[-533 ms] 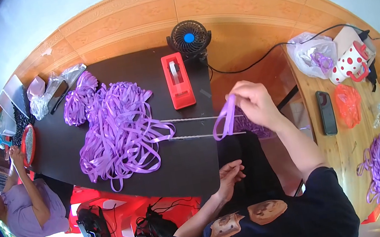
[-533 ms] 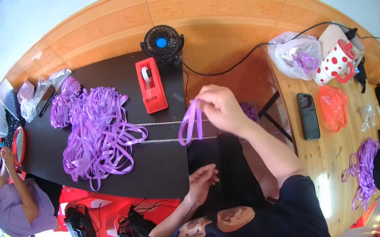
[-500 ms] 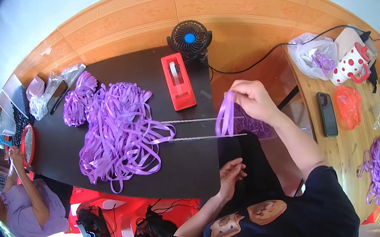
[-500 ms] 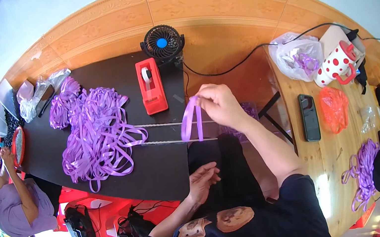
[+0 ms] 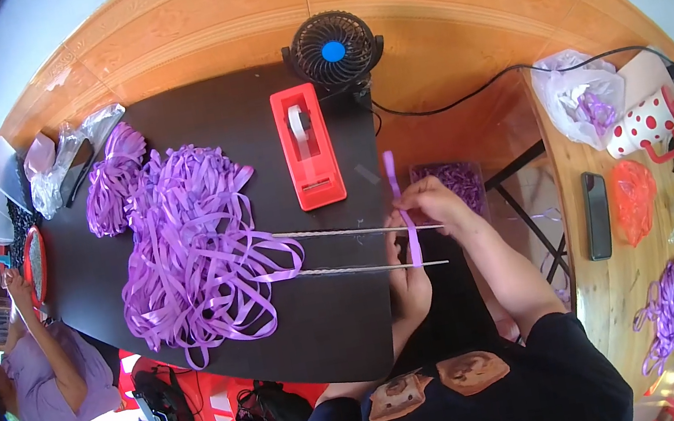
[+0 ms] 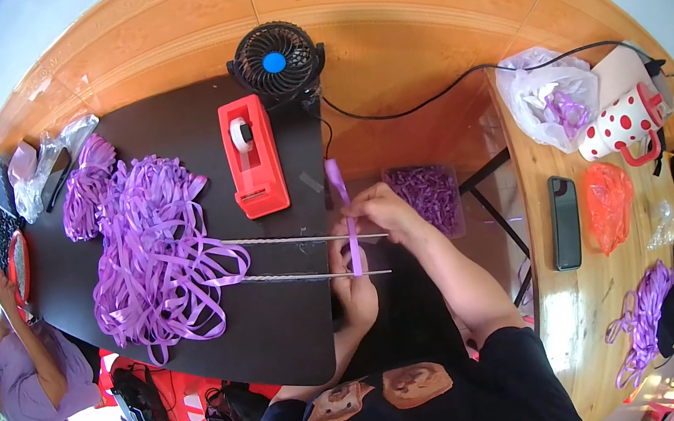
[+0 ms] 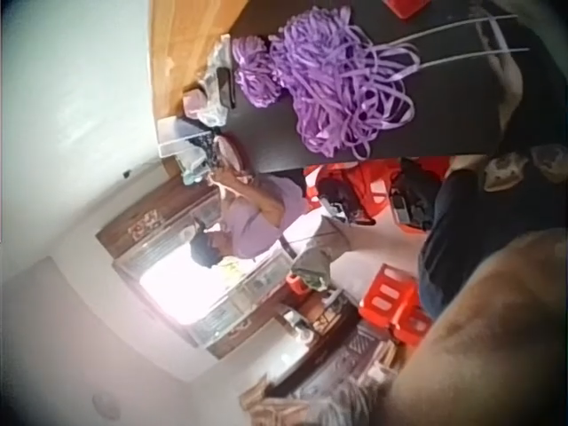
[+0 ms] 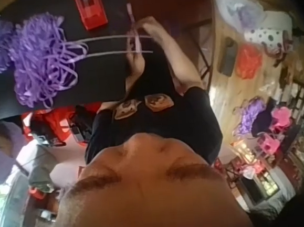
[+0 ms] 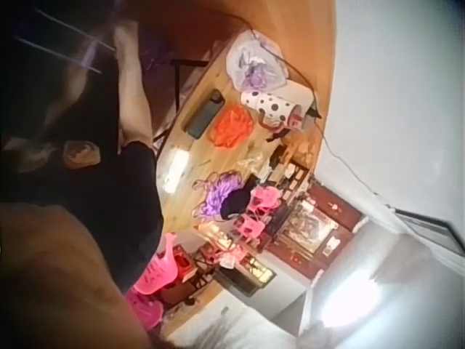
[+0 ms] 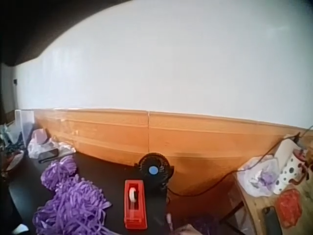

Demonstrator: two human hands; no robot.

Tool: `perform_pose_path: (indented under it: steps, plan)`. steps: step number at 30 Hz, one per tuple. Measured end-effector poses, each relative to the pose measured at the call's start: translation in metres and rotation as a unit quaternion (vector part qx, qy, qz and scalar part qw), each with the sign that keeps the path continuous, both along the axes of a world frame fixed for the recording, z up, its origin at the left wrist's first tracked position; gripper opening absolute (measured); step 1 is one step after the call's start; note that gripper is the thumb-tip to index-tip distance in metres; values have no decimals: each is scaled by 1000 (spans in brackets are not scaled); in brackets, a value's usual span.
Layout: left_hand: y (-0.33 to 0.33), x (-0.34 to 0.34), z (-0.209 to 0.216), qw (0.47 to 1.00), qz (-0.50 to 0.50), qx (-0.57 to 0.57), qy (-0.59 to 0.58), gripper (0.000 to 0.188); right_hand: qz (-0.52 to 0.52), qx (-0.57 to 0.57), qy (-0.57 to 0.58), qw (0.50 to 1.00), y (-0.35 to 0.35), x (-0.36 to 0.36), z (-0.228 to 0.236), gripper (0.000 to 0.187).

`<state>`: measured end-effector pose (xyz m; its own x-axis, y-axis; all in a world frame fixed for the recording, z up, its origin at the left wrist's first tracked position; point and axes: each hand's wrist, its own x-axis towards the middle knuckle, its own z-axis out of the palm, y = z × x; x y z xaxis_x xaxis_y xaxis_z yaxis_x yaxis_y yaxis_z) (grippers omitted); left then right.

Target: The recorder is making decorative flowers or bows by wrapping long purple ribbons around a metal frame and securing segments with adhesive tape.

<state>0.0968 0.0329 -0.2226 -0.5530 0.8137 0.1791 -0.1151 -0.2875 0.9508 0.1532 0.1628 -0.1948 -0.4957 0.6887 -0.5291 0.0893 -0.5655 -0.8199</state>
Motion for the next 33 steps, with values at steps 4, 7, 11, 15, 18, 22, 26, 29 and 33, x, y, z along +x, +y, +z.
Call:
perform_pose_path:
  steps: [4, 7, 11, 15, 18, 22, 26, 29, 33]
  plan:
    - [13, 4, 6, 999, 48, 6, -6, 33, 14, -15, 72, 997, -17, 15, -47, 13]
    - [5, -1, -7, 999, -2, 38, -37, 20, -2, -39, 38, 999, -42, 17, -38, 14]
    - [-7, 2, -23, 1000, 1, -5, -22, 17, -32, -46, 37, 998, -79, 29, -50, 17]
    - [-43, 5, -11, 986, -59, -67, -138, 19, 15, 11, -91, 996, -114, 57, -82, 22]
    - [-73, 10, -8, 986, -73, -91, -117, 19, -66, 167, -101, 979, -134, 87, -100, 20]
    - [-108, 8, -1, 966, -133, -187, -118, 22, -87, 188, 39, 978, -153, 85, -49, 17]
    - [-128, 2, -7, 966, -152, -176, -111, 23, -23, 146, 140, 979, -169, 61, -7, 14]
    - [-136, -1, -4, 961, -171, -187, -114, 25, -12, 143, 134, 981, -175, 52, -9, 14]
    - [-147, -4, 0, 945, -213, -216, -124, 27, -28, 146, 123, 981, -182, 48, -10, 15]
